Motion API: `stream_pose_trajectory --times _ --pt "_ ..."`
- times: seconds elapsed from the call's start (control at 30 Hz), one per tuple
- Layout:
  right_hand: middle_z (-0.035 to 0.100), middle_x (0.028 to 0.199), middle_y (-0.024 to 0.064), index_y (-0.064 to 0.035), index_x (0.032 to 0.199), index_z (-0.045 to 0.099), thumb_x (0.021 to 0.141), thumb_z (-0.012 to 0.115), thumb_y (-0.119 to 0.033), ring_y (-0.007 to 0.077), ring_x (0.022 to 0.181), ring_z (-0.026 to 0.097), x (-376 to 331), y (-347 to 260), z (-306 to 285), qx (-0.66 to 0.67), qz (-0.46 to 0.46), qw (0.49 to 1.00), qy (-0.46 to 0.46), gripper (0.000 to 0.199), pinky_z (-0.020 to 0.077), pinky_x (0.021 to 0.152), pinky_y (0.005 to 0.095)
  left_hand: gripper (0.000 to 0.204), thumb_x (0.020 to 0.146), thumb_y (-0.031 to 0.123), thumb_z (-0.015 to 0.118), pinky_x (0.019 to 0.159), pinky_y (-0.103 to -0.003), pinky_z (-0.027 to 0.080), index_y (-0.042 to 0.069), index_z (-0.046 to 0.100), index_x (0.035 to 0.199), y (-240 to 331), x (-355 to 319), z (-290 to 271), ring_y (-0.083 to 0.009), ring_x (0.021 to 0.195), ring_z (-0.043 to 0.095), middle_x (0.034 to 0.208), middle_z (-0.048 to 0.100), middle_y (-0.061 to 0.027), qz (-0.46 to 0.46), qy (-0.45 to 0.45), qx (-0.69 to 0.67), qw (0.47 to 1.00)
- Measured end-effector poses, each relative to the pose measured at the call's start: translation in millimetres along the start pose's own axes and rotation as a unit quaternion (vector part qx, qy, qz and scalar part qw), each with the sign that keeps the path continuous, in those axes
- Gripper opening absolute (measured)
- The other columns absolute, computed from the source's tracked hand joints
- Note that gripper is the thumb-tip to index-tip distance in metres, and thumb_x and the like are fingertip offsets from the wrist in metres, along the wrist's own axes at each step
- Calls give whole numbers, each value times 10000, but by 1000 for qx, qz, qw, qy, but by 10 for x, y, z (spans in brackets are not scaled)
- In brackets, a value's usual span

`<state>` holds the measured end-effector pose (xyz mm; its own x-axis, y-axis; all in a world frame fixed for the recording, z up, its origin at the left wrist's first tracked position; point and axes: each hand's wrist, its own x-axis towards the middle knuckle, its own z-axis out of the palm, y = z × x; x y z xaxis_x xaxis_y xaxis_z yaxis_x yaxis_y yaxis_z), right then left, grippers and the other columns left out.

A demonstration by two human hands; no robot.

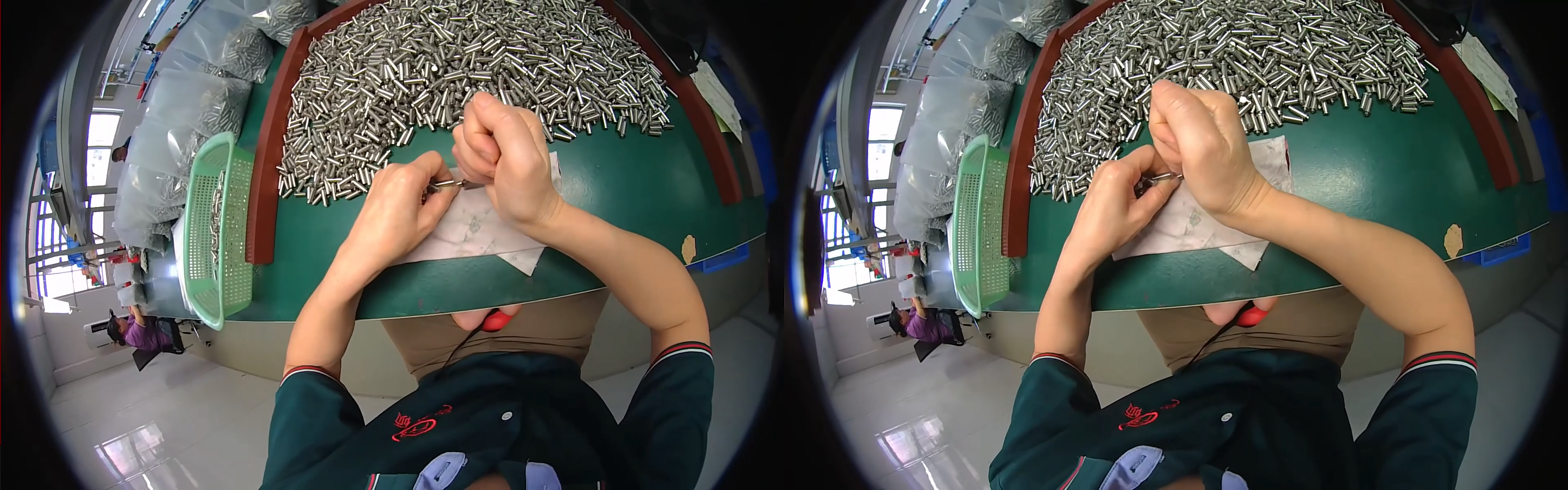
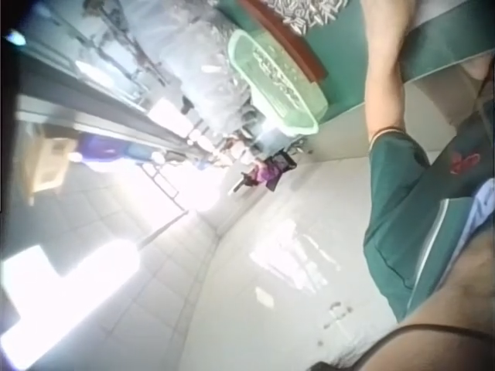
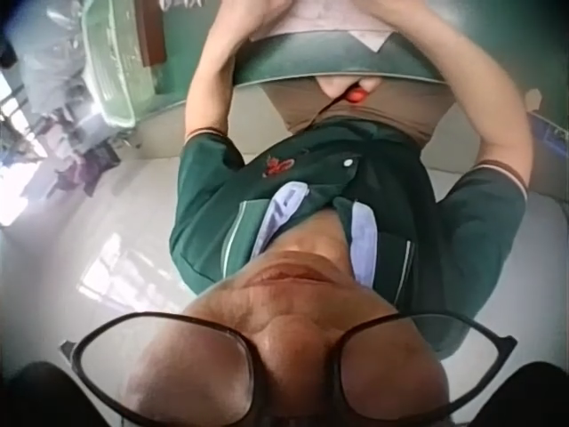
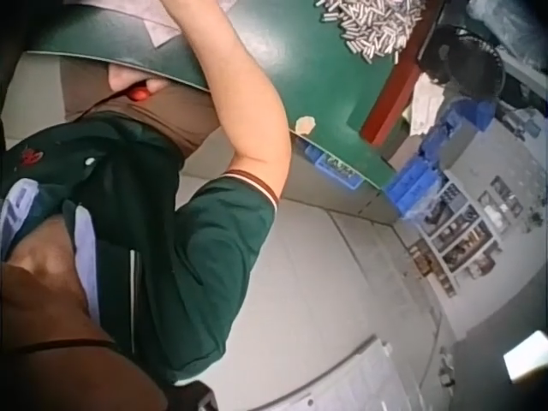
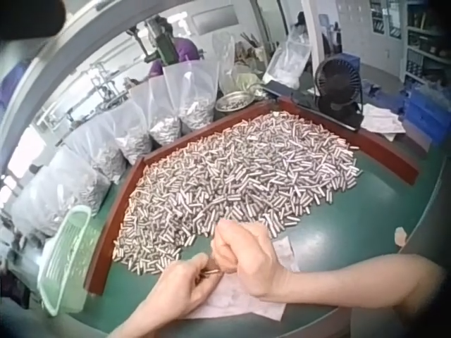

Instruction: Inspecting and deburring small metal pins at an industrial workbench.

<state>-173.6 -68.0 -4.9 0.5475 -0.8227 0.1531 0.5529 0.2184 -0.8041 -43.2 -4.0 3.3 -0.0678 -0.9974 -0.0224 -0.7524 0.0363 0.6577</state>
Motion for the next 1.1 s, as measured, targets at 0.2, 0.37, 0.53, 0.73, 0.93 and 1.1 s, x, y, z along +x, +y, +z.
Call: stream_pose_trajectory --times 0.2,0.37,0.53,0.73,0.93,1.1 --pt "282 433 -19 -94 518 279 883 323 -230 59 382 210 -3 -41 -42 28 34 999 18 392 178 370 227 123 846 147 541 433 -155 256 29 505 846 -187 59 -187 -19 466 300 729 507 -24 -126 -93 -633 758" --pt "269 440 -22 -95 527 275 900 320 -258 59 380 205 8 -15 -32 24 21 999 3 410 173 368 227 111 860 119 507 428 -147 263 20 512 909 -264 75 -193 -15 472 299 763 498 -39 -159 -98 -716 672" --pt "263 443 -25 -95 528 278 905 321 -258 58 376 203 11 -41 -43 36 27 999 4 413 171 365 225 191 885 135 451 433 -155 272 -26 484 982 -274 103 -193 -25 487 304 759 450 -29 -177 -97 -726 657" --pt "262 439 -28 -98 529 280 904 323 -260 54 376 197 14 -30 -34 33 25 999 -4 410 169 363 223 221 913 237 415 418 -164 220 32 498 915 -251 20 -434 -26 458 256 609 367 38 -90 15 -649 755" --pt "263 433 -29 -101 529 283 900 330 -256 51 371 197 18 -10 -56 34 20 999 -7 405 164 355 222 216 904 169 449 435 -172 213 2 581 866 -269 -357 -1183 -9 516 308 593 385 64 6 453 -42 891" --pt "271 429 -25 -102 511 273 894 330 -235 52 366 201 16 1 -34 29 18 999 -1 409 164 351 222 171 866 169 486 539 -310 425 35 592 879 -806 -720 -1783 -211 565 568 698 605 -128 -110 474 356 798"
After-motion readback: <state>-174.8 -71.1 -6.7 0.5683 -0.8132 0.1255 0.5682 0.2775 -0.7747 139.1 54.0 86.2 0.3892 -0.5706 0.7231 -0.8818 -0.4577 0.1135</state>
